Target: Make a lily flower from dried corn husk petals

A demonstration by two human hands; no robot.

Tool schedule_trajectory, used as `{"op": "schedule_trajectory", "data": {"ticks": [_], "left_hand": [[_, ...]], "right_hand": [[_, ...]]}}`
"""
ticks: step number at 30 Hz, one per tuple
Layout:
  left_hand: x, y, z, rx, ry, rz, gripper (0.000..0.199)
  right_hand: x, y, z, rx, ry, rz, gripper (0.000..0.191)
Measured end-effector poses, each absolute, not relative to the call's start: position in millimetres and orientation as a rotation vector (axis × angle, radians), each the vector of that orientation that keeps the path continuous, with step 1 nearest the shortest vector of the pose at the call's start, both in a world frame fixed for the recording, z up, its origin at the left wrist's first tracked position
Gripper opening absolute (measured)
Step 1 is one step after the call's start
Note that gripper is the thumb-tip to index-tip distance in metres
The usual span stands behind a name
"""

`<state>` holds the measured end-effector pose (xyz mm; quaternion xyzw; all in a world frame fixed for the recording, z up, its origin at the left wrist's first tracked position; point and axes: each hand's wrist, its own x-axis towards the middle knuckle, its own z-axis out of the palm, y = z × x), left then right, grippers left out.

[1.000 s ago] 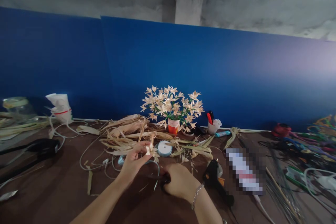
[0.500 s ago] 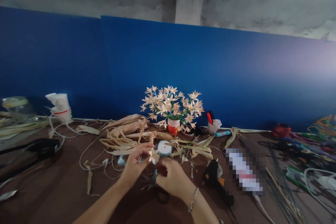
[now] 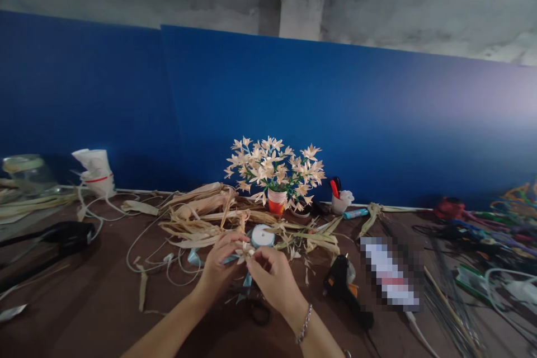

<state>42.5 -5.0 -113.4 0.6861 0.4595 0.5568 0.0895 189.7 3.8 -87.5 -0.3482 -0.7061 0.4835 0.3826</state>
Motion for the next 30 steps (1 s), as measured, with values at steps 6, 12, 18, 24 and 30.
{"op": "schedule_trajectory", "data": {"ticks": [6, 12, 18, 24, 30], "left_hand": [[42.9, -6.1, -113.8, 2.003, 1.362, 1.755, 0.011], [43.1, -8.8, -113.1, 1.915, 1.413, 1.851, 0.013], [42.9, -9.6, -113.0, 1.904, 1.601, 1.91, 0.042], [41.4, -15.2, -110.4, 2.219, 1.614, 1.829, 0.016], [40.3, -17.4, -108.5, 2.296, 1.624, 1.826, 0.01]], "right_hand": [[186.4, 2.4, -87.4, -0.852, -1.726, 1.328, 0.027], [183.3, -1.2, -86.0, -0.804, -1.554, 1.532, 0.03], [185.3, -0.4, -86.1, -0.803, -1.436, 1.59, 0.028], [185.0, -0.4, -88.1, -0.793, -1.446, 1.63, 0.028], [184.2, -2.1, -90.2, -0.793, -1.453, 1.635, 0.027]]}}
